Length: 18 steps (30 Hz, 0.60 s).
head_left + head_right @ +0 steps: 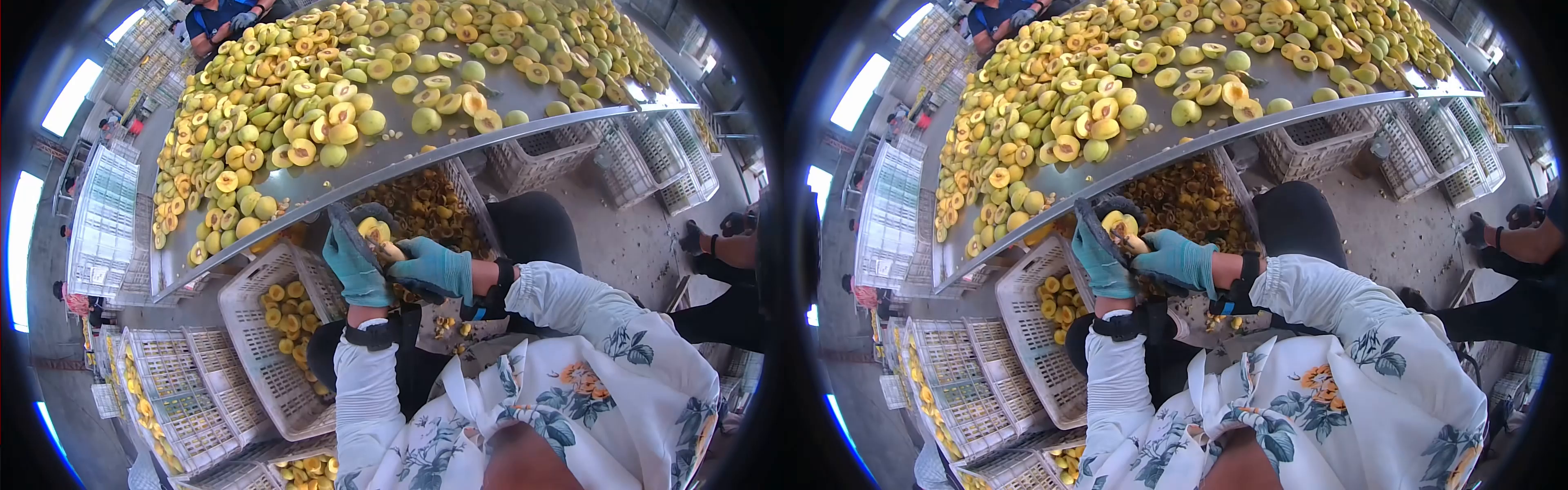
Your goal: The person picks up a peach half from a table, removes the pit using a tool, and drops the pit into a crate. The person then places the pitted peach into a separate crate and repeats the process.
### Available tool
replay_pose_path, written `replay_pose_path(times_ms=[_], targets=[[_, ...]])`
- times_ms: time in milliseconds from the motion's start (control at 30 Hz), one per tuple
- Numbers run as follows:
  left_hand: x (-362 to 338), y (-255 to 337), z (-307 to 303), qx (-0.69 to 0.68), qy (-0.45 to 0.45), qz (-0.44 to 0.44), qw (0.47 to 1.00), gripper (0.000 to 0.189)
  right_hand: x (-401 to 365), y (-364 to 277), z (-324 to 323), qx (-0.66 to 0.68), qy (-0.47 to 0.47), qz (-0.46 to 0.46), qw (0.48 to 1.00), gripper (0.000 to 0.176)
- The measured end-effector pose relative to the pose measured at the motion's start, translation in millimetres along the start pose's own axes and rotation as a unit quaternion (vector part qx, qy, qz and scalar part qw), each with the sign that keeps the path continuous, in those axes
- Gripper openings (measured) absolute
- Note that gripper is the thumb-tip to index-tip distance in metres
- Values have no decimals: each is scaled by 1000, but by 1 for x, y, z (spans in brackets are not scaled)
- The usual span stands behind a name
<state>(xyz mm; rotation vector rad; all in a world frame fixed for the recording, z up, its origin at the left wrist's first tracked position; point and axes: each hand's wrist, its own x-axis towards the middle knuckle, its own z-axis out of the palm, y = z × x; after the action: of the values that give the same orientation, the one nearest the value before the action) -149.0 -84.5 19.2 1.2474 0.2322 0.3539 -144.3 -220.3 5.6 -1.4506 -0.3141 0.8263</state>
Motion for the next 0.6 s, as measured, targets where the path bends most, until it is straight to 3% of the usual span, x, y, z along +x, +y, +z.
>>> replay_pose_path(times_ms=[100,167,300,400,467,500,533,567,600], targets=[[-3,1,-9,-56,-10,-78,995,36,-5,-9,-13,104,-120,91,983,34],[-6,0,-9,-88,-28,-84,992,31,-4,-7,-16,126,-152,98,975,33],[-8,11,-9,-276,-55,-215,935,25,-10,-14,-9,93,-148,76,982,33],[-11,19,-13,-338,-125,-126,924,22,-16,-18,-8,46,-160,44,985,34],[-9,23,-23,-50,-49,46,996,28,-19,-17,-9,-24,-127,38,991,36],[-6,32,-36,-54,-9,61,997,29,-18,-16,-11,-60,-113,33,991,37],[-3,41,-49,-56,32,75,995,29,-7,-2,-16,-247,-49,-40,967,36],[-2,57,-73,-208,67,15,976,27,-7,-3,-21,-419,-45,-5,907,35],[-3,63,-98,8,86,124,989,27,-7,-3,-26,-575,-36,29,817,33]])
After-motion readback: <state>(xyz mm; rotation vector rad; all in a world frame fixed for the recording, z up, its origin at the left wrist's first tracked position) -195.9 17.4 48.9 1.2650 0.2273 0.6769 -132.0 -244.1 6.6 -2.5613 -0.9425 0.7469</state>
